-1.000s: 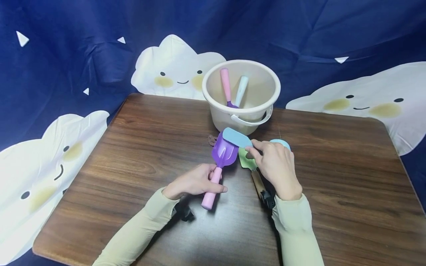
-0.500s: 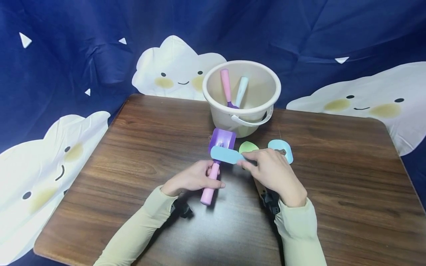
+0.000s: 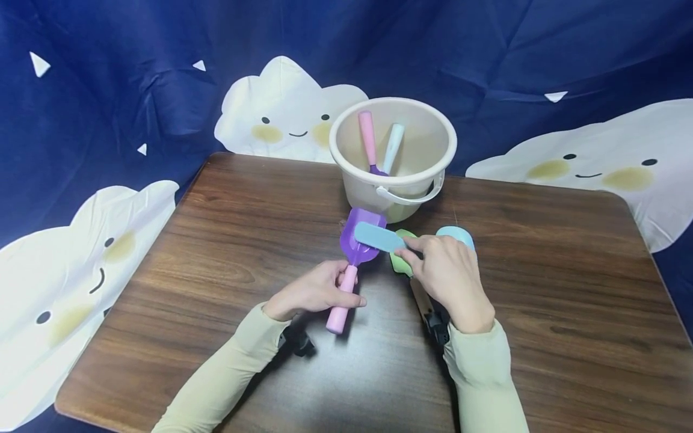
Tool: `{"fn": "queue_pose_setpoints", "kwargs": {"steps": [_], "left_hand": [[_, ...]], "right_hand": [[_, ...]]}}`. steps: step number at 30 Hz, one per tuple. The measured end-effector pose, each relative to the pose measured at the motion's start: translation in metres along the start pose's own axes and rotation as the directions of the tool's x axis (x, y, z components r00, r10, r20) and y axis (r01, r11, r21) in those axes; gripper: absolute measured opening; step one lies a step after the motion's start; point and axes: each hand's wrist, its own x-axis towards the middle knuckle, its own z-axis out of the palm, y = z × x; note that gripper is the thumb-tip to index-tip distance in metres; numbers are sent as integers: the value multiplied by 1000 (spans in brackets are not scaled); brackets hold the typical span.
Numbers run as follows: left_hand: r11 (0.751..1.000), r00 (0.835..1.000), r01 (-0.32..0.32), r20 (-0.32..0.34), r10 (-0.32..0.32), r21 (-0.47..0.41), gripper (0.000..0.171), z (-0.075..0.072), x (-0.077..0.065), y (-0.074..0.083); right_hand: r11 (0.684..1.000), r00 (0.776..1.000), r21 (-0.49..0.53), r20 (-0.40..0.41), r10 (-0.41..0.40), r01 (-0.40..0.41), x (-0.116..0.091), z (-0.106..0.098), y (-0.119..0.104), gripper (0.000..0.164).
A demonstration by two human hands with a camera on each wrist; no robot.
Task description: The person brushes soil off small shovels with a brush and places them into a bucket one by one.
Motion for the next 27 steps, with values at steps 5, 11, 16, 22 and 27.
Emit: {"fn": "queue_pose_setpoints", "kwargs": {"steps": [5,11,16,22,27], "left_hand": [[1000,1000,-4,30,4,30,33,2,-2,2],[1000,999,5,44,-6,23,33,3,-2,2],[1000,999,3,54,-2,-13,35,2,0,0],[1000,997,-10,70,11,-21,32,0,0,0],[999,996,-29,88,31,-27,30,-1,-1,2]], "right_hand": [[998,994,0,-83,69,-70,1,0,3,29],[996,988,9,-128,86,-86,1,3,5,30],[996,993,80,-111,-25,34,2,2,4,29],[966,976,165,56,-209,197,0,0,-1,26],[970,971,169,131,-200,177,0,-1,-3,23]]}}
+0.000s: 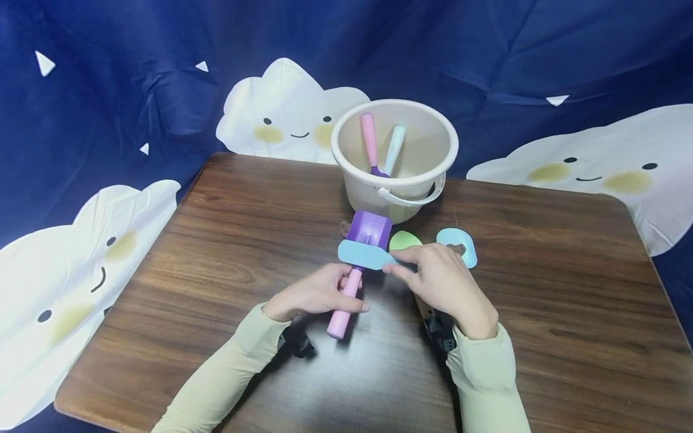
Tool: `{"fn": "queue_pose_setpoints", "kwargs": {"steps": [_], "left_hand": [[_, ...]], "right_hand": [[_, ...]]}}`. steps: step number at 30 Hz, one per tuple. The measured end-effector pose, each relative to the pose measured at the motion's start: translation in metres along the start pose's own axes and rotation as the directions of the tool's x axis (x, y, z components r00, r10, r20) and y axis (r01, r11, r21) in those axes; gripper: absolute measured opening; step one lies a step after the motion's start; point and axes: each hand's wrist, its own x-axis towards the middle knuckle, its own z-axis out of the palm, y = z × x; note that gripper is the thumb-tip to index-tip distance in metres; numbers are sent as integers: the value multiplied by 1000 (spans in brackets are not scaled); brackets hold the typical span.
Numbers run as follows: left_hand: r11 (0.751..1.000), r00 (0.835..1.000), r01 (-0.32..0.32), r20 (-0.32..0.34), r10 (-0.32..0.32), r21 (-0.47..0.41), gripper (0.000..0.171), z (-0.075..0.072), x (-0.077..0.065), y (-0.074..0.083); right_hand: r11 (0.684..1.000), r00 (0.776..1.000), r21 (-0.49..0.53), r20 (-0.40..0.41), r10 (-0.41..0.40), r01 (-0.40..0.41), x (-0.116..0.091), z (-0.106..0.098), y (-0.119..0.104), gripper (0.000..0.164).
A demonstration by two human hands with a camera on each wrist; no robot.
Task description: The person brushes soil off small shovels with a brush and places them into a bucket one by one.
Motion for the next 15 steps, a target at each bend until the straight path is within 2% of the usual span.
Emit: {"fn": "queue_pose_setpoints", "kwargs": {"steps": [15], "left_hand": [[1000,1000,11,16,-10,-27,35,2,-1,1]], "right_hand": [[997,998,-26,-1,69,-69,-2,-4,1,29]]}}
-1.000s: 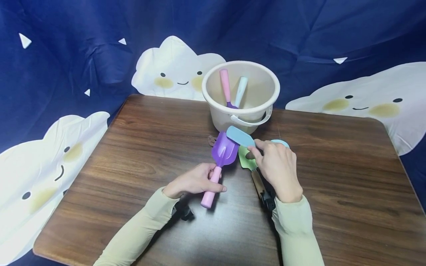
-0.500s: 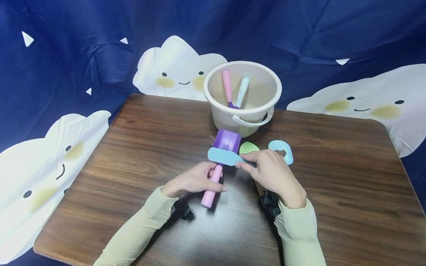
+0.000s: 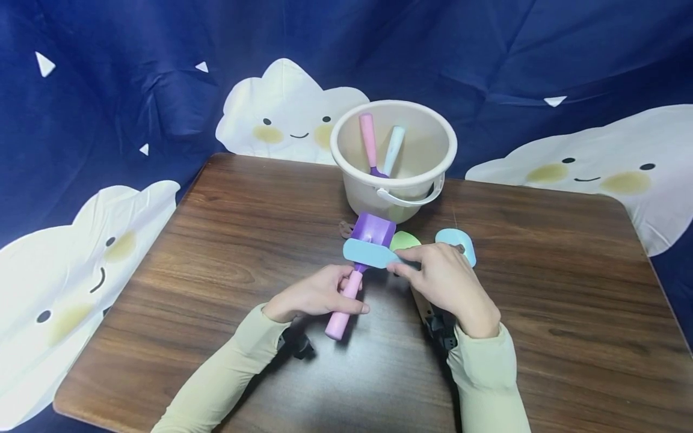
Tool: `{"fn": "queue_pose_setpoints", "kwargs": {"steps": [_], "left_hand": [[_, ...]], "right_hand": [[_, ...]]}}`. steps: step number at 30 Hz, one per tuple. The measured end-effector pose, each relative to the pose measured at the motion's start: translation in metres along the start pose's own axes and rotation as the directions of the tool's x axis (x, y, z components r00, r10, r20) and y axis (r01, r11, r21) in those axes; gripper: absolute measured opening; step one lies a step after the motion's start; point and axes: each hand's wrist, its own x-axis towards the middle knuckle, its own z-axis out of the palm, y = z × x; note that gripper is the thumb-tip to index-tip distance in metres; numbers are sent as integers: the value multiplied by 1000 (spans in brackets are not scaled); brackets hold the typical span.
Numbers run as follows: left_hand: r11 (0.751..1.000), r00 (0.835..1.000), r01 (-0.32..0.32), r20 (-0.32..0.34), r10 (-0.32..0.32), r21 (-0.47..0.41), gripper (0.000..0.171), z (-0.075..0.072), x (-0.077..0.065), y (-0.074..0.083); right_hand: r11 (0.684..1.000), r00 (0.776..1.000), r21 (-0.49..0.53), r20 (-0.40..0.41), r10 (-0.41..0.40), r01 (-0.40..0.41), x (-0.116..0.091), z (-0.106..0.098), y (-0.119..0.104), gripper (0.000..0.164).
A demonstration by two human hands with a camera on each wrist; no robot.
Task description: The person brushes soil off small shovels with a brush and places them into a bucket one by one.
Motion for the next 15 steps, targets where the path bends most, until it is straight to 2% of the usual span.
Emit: {"fn": "queue_pose_setpoints", "kwargs": {"steps": [6,12,15], "left_hand": [[1000,1000,9,-8,-9,-8,31,0,1,0],[1000,1000,20,-5,-20,-12,39,-1,2,-2],[1000,1000,9,-17,-9,-5,39,-3,1,-2]], "right_hand": [[1000,1000,-4,12,11,-10,-1,-1,0,28],[1000,999,-4,28,28,-28,-2,-1,1,29],[999,999,-28,-5,42,-42,-1,-1,1,29]]}}
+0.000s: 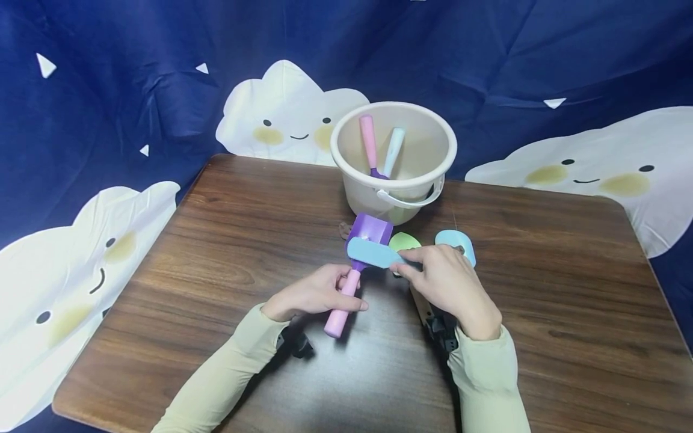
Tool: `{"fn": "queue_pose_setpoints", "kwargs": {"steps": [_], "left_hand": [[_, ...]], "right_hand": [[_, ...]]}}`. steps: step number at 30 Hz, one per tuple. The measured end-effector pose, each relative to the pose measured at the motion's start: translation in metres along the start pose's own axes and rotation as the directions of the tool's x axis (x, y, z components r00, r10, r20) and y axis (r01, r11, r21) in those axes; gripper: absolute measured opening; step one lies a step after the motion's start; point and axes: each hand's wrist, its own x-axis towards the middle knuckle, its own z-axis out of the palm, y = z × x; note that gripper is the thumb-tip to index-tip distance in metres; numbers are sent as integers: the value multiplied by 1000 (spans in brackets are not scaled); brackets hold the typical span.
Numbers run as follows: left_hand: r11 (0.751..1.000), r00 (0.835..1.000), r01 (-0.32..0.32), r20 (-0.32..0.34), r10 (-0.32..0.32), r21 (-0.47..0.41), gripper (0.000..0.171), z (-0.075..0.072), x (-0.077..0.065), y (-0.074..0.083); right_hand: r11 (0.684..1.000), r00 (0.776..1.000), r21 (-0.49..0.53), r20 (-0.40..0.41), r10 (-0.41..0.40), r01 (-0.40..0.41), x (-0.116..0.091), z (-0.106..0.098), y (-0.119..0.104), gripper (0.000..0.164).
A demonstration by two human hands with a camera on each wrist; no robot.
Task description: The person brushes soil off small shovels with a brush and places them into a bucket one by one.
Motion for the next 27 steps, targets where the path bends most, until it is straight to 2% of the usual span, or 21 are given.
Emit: {"fn": "queue_pose_setpoints", "kwargs": {"steps": [4,8,16,21,27], "left_hand": [[997,1000,-23,-1,23,68,33,-1,-1,1],[989,999,-33,-4,34,141,32,-1,-2,4],[965,999,-9,-38,20,263,34,0,-6,8],[963,1000,1,-30,7,270,34,2,-8,8],[969,1000,19,-23,-14,245,32,3,-6,6]], "right_hand": [[1000,1000,-15,-21,-3,3,1,0,0,29],[1000,1000,-17,-8,-8,8,2,0,-1,30],[993,992,-41,-64,106,-109,3,0,5,35],[984,982,-32,-78,171,-174,2,-2,10,39],[977,972,-37,-122,202,-208,0,-5,13,39]]}}
